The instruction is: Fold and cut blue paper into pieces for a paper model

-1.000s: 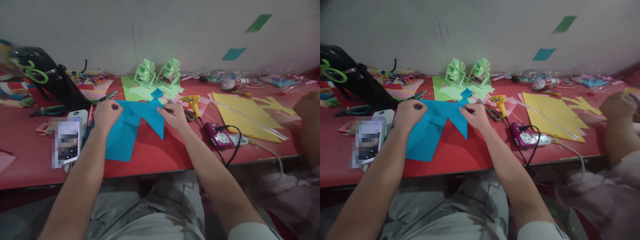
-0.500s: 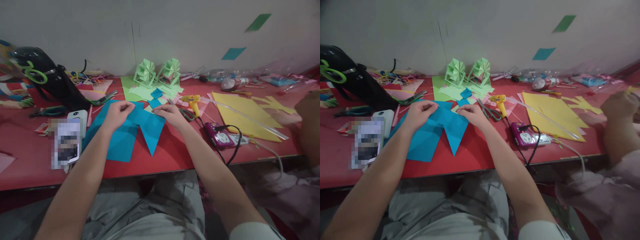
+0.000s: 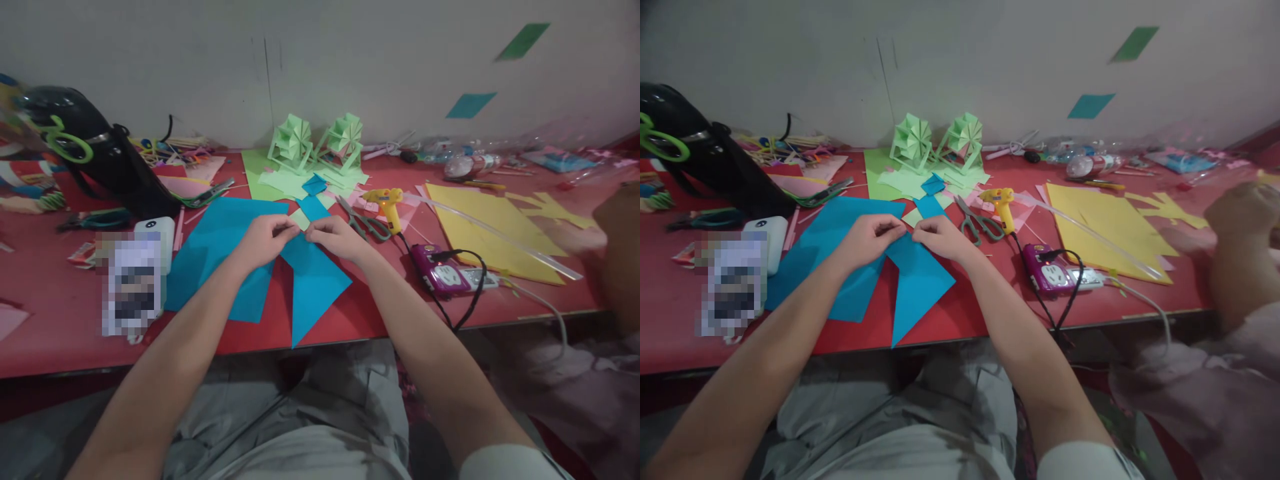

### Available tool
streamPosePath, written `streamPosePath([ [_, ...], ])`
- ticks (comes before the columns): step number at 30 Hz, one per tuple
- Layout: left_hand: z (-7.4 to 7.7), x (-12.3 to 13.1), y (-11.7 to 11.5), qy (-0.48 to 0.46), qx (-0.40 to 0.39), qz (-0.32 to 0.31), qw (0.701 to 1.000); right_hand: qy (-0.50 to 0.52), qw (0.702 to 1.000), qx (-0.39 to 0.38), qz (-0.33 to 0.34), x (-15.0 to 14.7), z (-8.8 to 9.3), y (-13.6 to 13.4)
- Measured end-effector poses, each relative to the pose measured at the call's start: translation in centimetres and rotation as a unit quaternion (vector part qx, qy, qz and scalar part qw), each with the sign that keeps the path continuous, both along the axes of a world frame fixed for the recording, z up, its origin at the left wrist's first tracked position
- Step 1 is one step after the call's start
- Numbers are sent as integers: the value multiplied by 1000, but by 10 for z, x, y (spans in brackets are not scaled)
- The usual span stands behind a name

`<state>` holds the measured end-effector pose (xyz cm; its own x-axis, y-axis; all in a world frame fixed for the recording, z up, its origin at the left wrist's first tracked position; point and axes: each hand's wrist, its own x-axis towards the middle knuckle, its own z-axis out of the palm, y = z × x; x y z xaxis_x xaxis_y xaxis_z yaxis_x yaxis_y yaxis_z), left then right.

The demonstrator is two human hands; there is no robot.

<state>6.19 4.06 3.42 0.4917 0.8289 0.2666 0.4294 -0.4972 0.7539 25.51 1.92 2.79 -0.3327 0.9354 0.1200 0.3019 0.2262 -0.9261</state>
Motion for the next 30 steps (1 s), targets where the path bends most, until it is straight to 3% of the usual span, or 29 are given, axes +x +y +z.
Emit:
streamPosePath([
  [11, 7, -44, 23, -88, 69, 189, 976, 3, 1000, -26, -7, 8, 7, 0],
  [18, 5, -46, 27, -111, 64, 221, 967, -27, 998, -18, -52, 14, 9, 0],
  [22, 6, -51, 32, -145, 83, 282, 945, 44, 993, -20, -106, 18, 5, 5],
  [26, 2, -51, 35, -171, 71, 275, 943, 139, 981, -40, -127, 13, 2, 7],
  [30, -5, -42, 33, -175, 53, 243, 953, 108, 988, 21, -104, 5, -3, 5],
])
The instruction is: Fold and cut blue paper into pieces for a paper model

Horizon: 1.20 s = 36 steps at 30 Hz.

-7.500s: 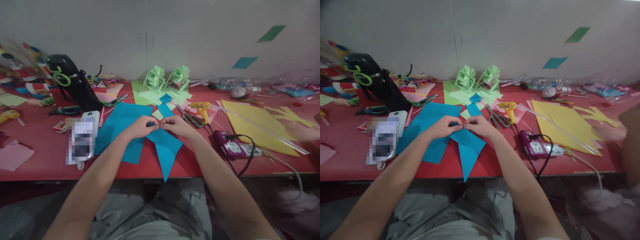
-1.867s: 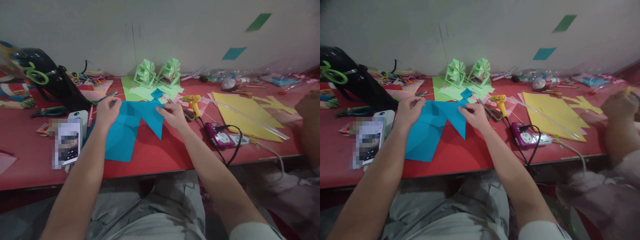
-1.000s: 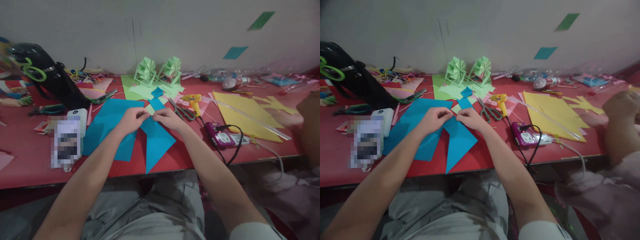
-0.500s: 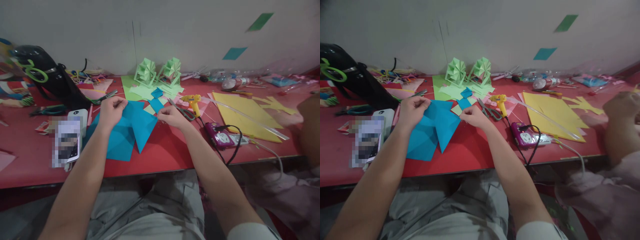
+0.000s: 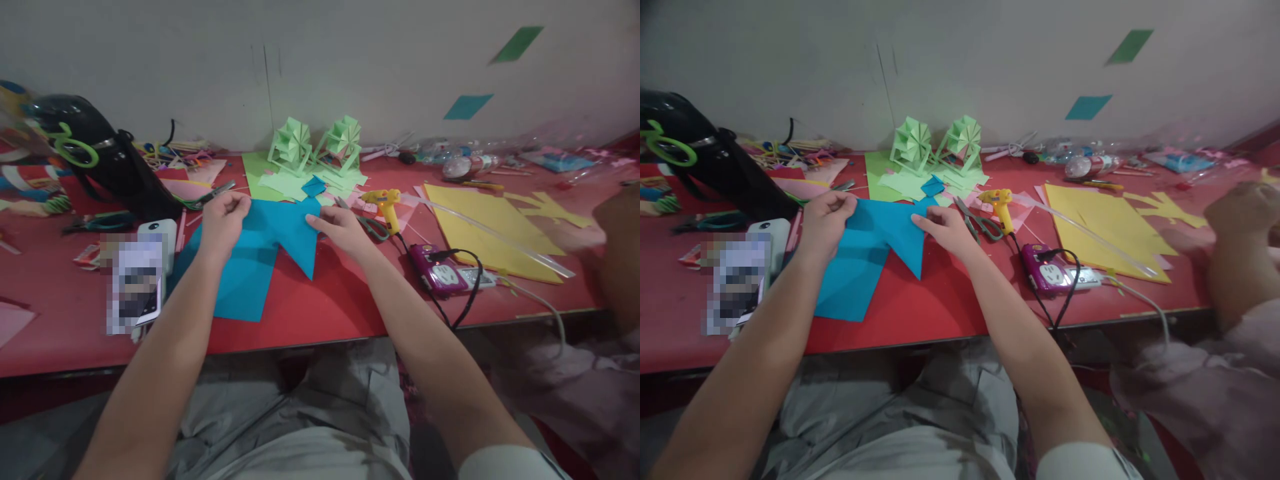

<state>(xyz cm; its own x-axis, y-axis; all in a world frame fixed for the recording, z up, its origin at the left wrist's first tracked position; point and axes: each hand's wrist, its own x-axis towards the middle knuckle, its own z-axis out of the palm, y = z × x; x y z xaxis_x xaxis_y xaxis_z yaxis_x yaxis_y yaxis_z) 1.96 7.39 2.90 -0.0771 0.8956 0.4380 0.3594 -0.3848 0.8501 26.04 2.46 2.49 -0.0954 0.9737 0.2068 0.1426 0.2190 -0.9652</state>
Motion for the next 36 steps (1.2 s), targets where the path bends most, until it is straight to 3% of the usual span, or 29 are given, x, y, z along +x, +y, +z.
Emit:
streamPosePath([
  [3, 0, 8, -7, 56, 10, -16, 998, -53, 997, 50, 2, -3, -2, -2],
  [5, 4, 13, -14, 122, 64, -12, 990, -93, 993, 75, 2, -4, -3, -3],
  [8, 10, 23, -27, 197, 120, -82, 970, -146, 983, 106, 27, -9, -2, -7],
  [11, 13, 31, -35, 211, 112, -153, 959, -179, 973, 136, 48, -14, -4, -10],
  [14, 13, 34, -37, 198, 80, -178, 961, -183, 971, 147, 43, -16, -7, -10],
  [23, 11, 13, -23, 200, 30, -99, 974, -146, 978, 137, -51, -7, 6, -12],
  [33, 3, -7, -8, 219, 11, -45, 975, -132, 977, 156, -70, 3, 12, -10],
  [36, 3, -13, -6, 217, -12, -22, 976, -91, 976, 165, -107, 8, 13, -8],
])
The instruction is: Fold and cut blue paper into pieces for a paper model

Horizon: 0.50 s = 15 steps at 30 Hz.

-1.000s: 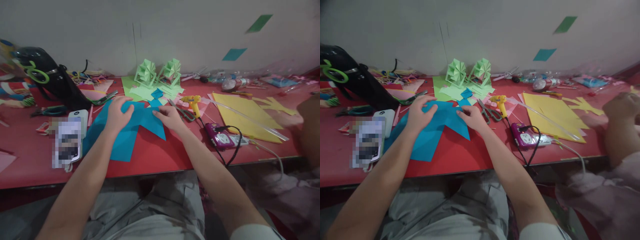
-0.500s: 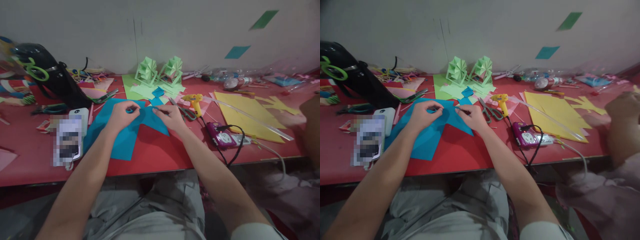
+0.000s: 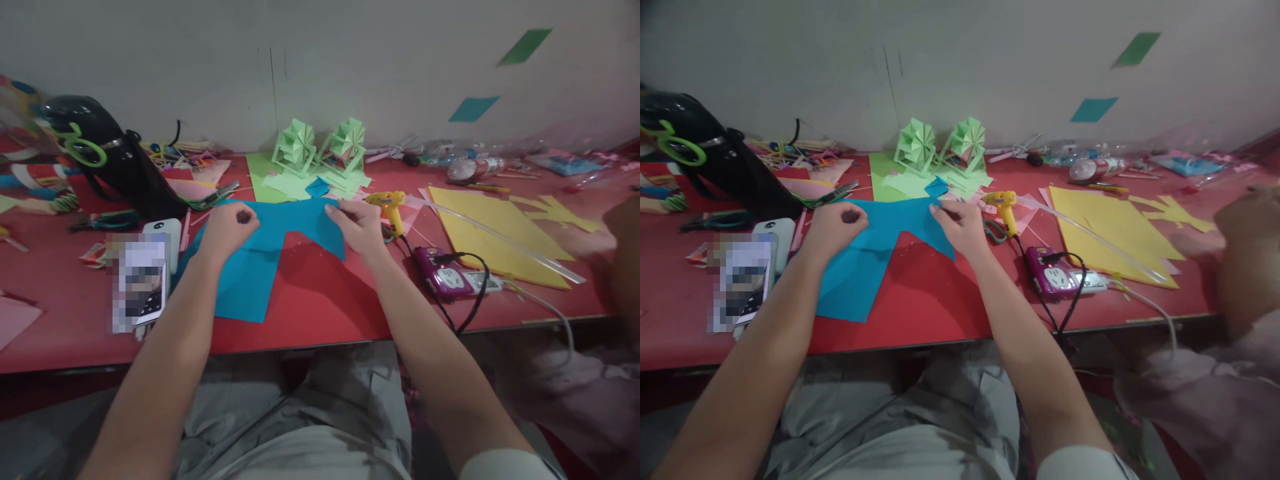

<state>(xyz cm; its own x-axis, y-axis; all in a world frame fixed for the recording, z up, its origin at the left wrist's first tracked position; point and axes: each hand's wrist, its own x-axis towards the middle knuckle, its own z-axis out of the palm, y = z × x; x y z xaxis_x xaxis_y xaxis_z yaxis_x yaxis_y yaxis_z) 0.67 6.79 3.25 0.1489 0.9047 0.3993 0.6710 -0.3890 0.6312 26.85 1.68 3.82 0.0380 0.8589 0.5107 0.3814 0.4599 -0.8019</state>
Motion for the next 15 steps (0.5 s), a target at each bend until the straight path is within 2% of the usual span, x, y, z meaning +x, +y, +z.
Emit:
streamPosePath([
  [3, 3, -1, 1, -33, 0, 21, 999, 42, 999, -4, -23, 4, 1, 2],
  [6, 6, 4, -1, -90, 28, 17, 995, 37, 999, -17, 6, 2, 0, 3],
  [9, 10, 12, -7, -107, 35, -22, 993, 17, 999, -26, 44, -5, -2, 1],
  [15, 11, 23, -17, -20, -14, -123, 992, 8, 991, -113, 78, -13, -5, 2],
])
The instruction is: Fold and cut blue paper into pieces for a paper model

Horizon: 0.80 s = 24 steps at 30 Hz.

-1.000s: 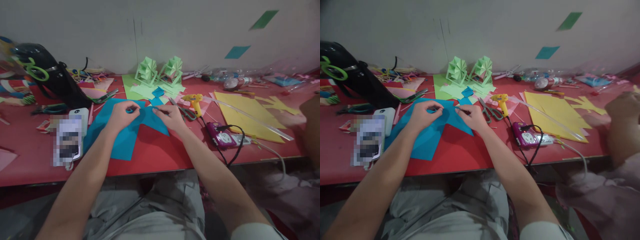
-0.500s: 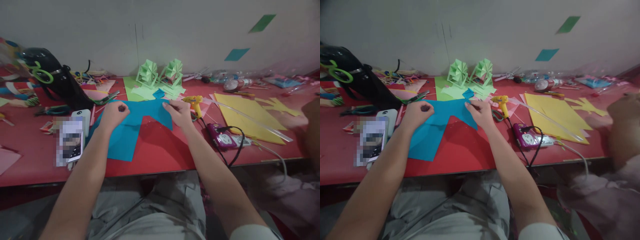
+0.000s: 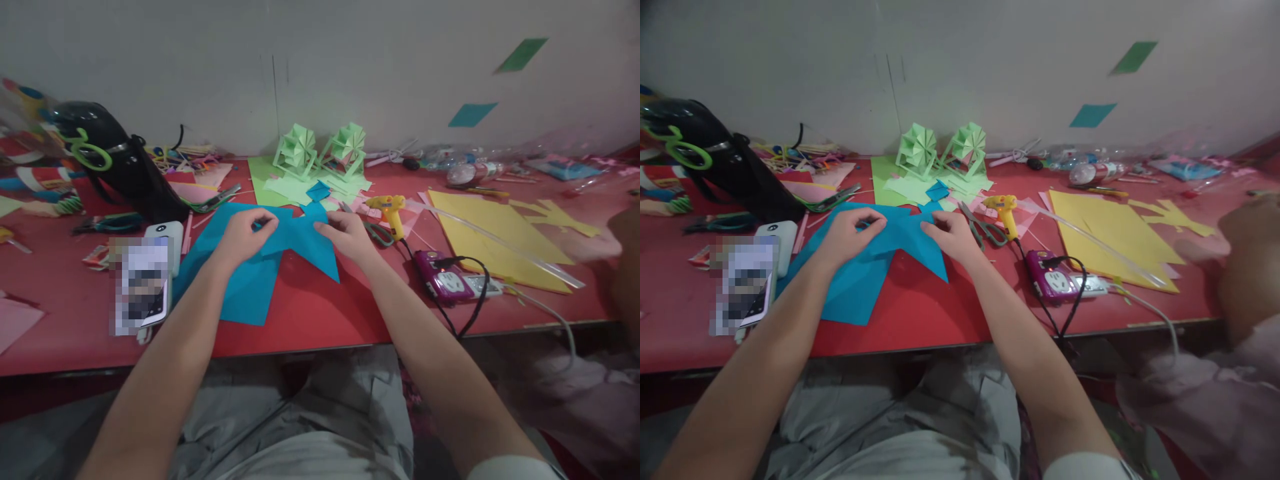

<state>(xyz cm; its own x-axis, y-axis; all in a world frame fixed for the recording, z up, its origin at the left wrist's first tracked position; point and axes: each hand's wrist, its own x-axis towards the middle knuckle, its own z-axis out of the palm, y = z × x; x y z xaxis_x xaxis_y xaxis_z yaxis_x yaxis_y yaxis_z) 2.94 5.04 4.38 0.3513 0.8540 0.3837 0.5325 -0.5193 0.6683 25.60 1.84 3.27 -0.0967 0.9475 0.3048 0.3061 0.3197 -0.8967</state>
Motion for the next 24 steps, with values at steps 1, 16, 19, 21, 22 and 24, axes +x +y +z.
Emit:
streamPosePath([
  [1, -1, 2, -1, 16, -5, -14, 1000, 2, 1000, -10, 1, 0, -1, 1],
  [16, -7, 19, -6, 95, 29, -67, 993, -102, 988, -40, 112, 2, -1, -2],
  [19, -6, 15, -3, 82, 32, -58, 994, -106, 986, -54, 117, 2, 2, -2],
  [21, -6, 14, -2, 85, 31, -64, 994, -107, 985, -65, 122, 2, 3, -2],
  [22, -6, 13, -1, 88, 33, -63, 994, -109, 984, -71, 120, 3, 3, -2],
  [24, -6, 8, 1, 89, 40, -47, 994, -114, 985, -84, 101, 7, 3, -2],
])
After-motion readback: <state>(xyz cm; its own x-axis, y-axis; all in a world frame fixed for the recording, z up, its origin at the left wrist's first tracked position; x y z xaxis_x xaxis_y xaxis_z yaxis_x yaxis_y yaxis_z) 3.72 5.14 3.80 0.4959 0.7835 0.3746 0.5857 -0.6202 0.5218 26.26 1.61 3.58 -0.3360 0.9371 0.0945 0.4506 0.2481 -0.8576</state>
